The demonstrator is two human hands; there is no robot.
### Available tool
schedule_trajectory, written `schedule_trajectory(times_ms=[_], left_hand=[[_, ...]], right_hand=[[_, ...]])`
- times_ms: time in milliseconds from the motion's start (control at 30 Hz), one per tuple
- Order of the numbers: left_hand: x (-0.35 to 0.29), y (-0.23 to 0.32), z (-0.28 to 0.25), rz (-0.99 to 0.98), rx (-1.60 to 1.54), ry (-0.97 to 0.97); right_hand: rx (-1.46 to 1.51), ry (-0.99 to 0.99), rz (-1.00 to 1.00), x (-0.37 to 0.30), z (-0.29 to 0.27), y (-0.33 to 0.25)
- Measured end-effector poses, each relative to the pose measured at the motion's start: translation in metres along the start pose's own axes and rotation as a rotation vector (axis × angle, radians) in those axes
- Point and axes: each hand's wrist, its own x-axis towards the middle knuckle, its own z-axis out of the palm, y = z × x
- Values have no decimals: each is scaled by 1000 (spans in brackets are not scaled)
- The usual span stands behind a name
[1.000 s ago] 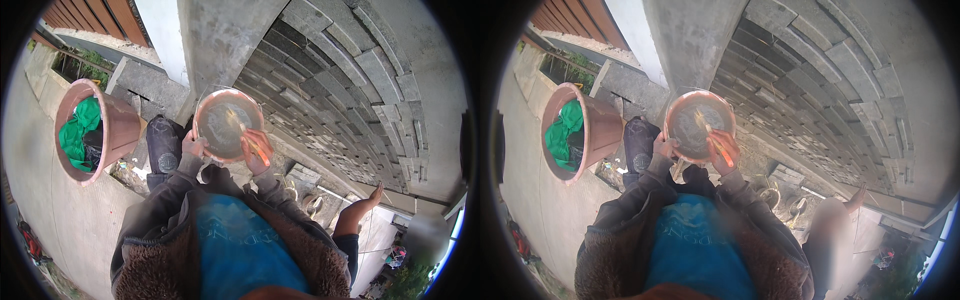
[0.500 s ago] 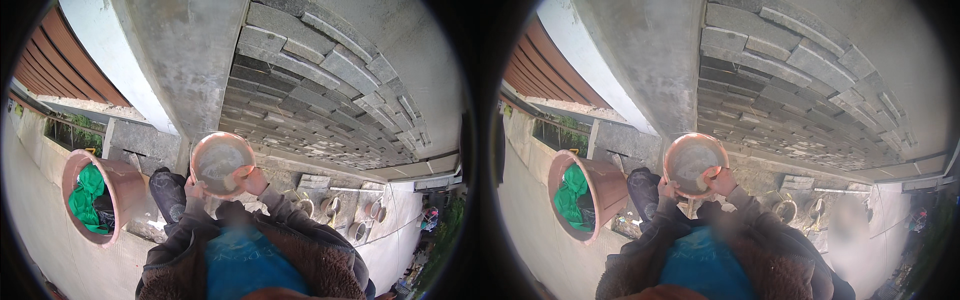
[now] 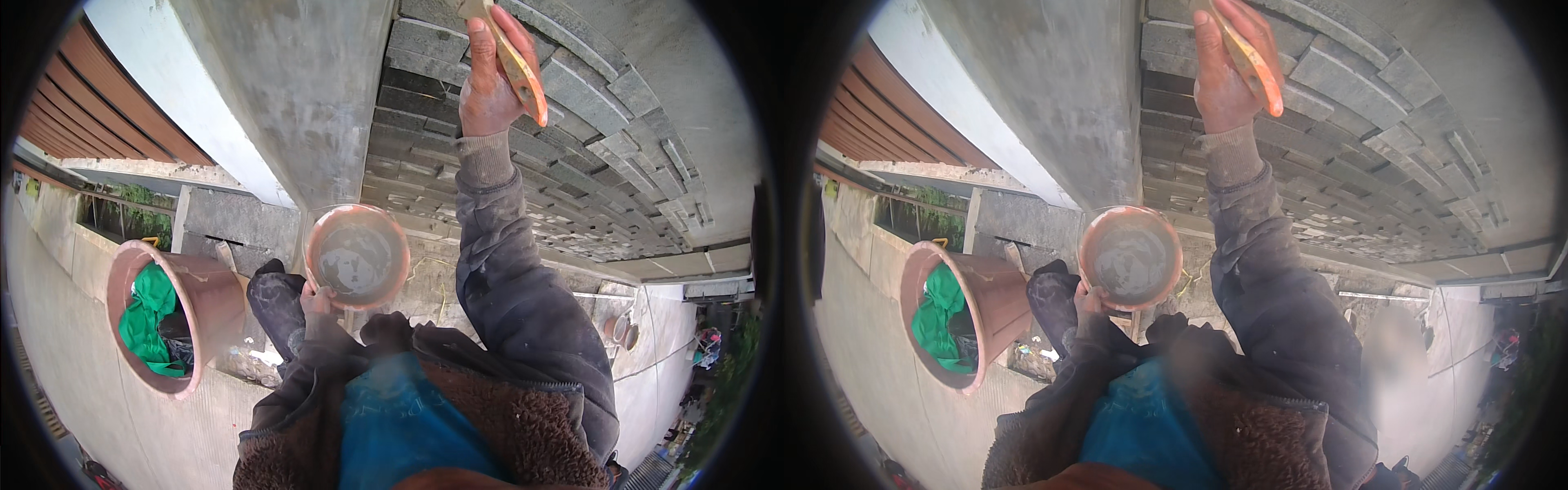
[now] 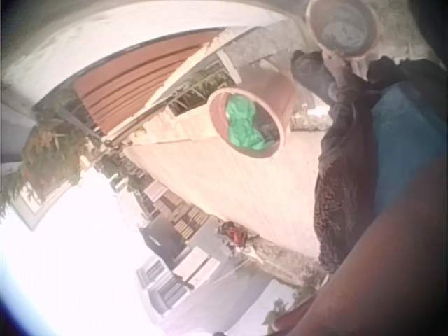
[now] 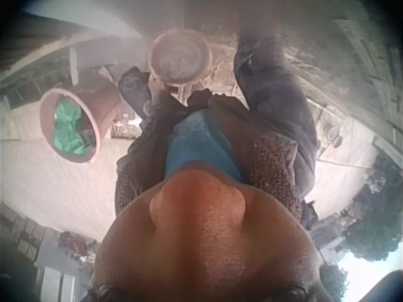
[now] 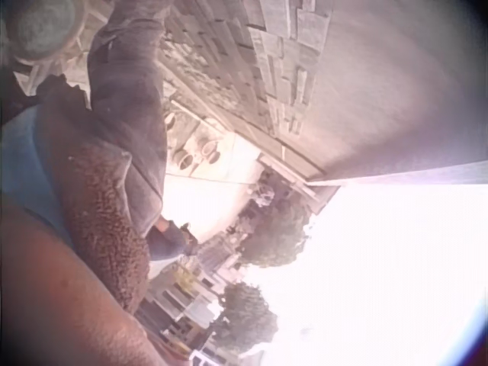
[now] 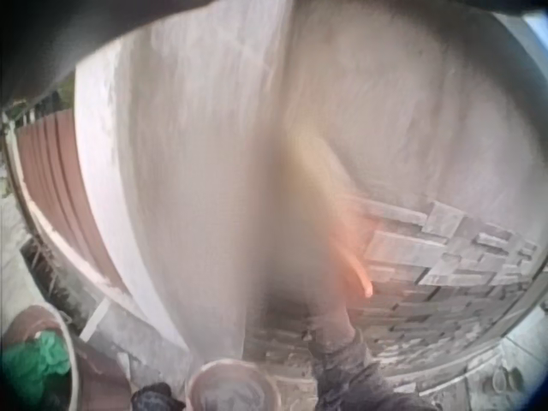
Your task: The person holds a bucket and uses a brush to apply a liquid to the gaps between stone tiles on a wall. Another person works nearby on the same wall.
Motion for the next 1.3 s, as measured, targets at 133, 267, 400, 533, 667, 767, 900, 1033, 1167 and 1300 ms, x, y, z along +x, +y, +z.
schedule_trajectory(times_ms=[133,267,400,533,667,767,900,1033,1167,1300], left_hand=[[-2,-2,-11,4,104,-3],[2,-12,-23,-20,136,3],[2,-12,-21,-24,94,-13],[-1,-4,-13,1,89,-31],[-13,18,9,-89,58,-34],[-11,17,18,-34,8,-56],[-11,26,30,-84,42,-83],[-12,25,41,-22,96,-89],[3,12,40,-39,158,-107],[-8,29,56,-30,76,-58]], right_hand=[[-95,-50,-38,-20,10,15],[-187,-98,-45,-40,7,7],[-210,-131,-12,-41,5,-3],[-264,-235,-8,-38,-2,-14],[-150,-268,479,-61,-45,-56],[-294,-756,522,-130,-98,-91],[-470,-1048,704,-274,-140,-98],[-512,-1143,806,-307,-142,-90],[-549,-1122,911,-302,-151,-91],[-317,-711,672,-230,-131,-118]])
